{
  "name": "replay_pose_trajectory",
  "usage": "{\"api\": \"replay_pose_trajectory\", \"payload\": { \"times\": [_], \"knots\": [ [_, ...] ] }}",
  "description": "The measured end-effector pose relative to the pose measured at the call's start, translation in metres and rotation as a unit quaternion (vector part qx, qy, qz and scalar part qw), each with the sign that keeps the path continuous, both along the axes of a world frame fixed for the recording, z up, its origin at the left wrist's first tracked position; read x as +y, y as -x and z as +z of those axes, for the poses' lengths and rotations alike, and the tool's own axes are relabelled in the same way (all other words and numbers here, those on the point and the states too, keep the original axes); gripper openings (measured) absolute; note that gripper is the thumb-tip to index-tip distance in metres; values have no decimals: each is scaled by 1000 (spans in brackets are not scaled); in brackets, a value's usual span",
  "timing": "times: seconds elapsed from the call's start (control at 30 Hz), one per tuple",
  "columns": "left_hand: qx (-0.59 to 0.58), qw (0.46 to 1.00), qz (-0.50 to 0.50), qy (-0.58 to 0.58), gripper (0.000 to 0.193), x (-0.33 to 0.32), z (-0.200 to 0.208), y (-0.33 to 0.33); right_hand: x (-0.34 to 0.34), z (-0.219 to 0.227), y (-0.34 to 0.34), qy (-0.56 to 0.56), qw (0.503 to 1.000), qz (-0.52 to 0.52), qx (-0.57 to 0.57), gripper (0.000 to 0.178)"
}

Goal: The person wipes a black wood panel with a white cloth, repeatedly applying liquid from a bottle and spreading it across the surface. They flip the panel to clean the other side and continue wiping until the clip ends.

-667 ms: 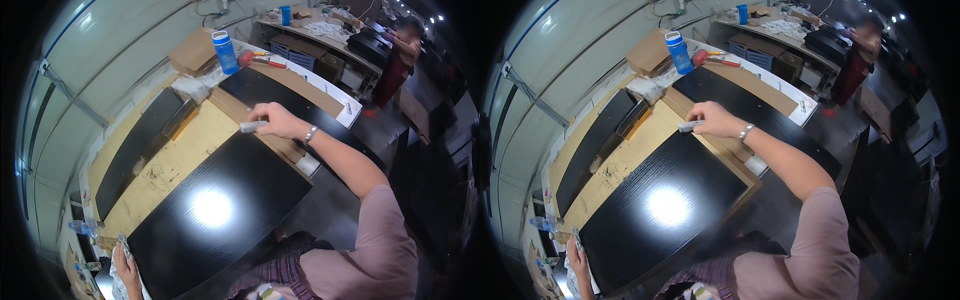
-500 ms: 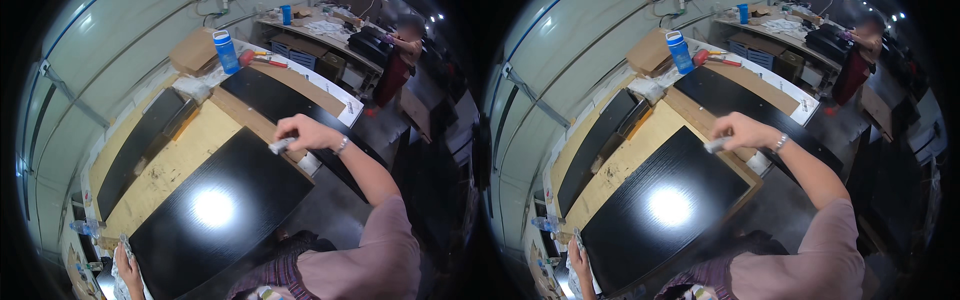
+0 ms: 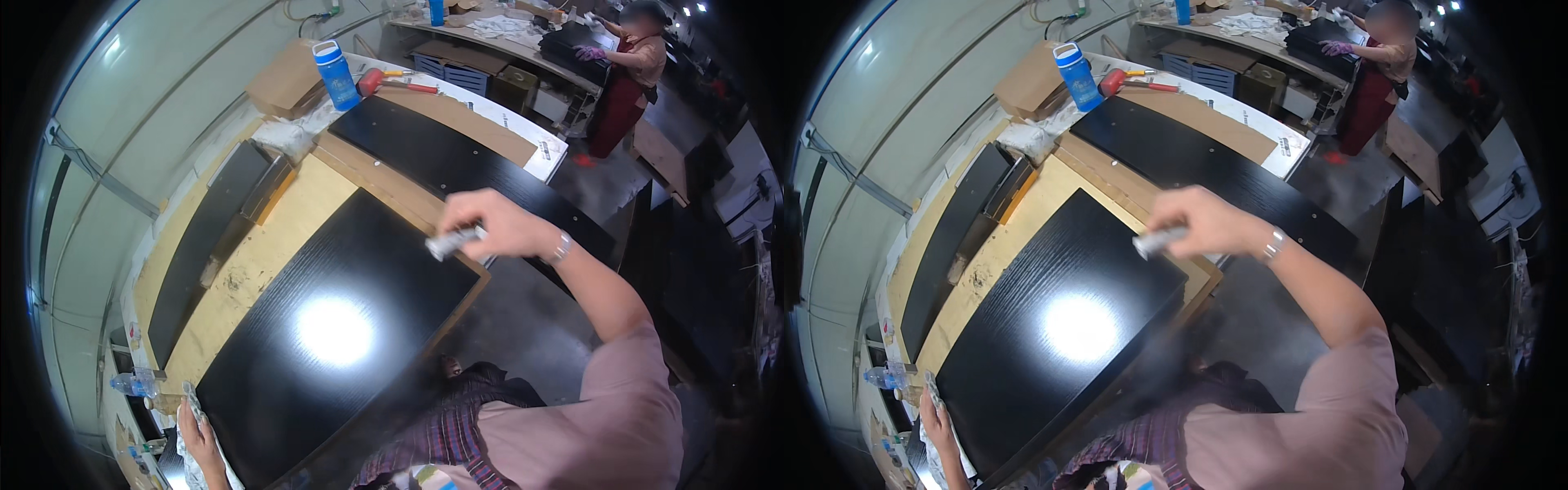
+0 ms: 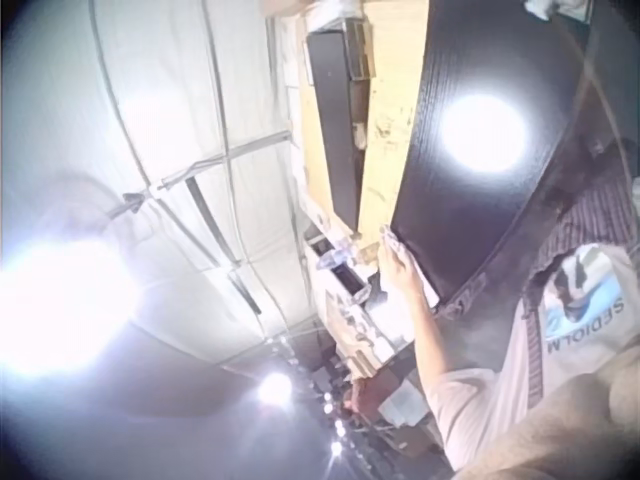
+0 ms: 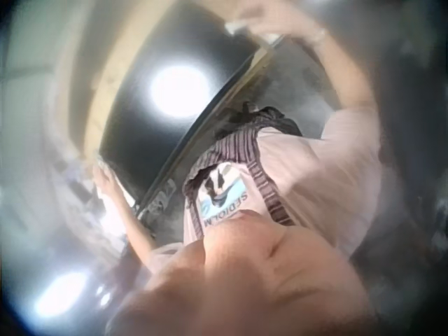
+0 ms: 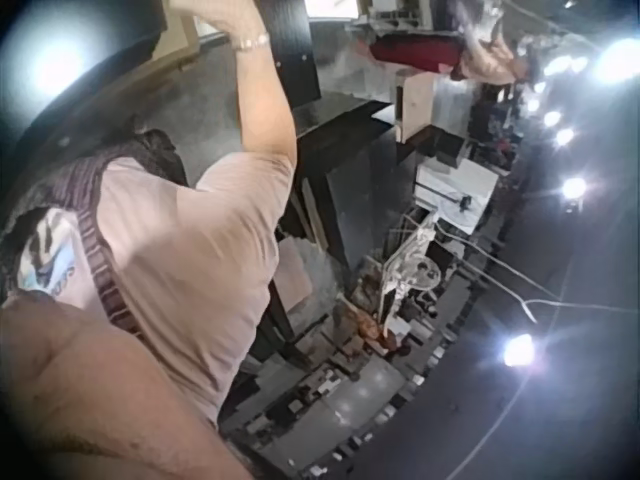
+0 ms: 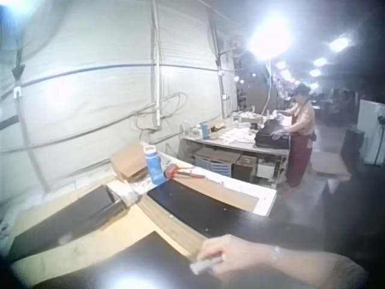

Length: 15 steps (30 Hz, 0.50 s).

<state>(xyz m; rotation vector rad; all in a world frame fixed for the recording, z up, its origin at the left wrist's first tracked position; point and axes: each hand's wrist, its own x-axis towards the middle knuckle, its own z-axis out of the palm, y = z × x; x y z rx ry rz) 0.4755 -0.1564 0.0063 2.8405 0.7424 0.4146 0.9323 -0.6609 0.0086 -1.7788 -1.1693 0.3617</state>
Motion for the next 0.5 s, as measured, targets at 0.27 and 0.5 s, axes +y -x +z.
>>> {"api": "replay_pose_trajectory", "payload": {
  "times": [0.27, 0.5],
  "knots": [
    [-2, 1000, 12, -4, 48, 19, -13, 10, -61, 9, 91, -51, 970, -227, -74, 25],
    [7, 1000, 15, -9, 47, 18, -8, 7, -5, -21, 141, -114, 925, -316, -178, 31]
  ]
}}
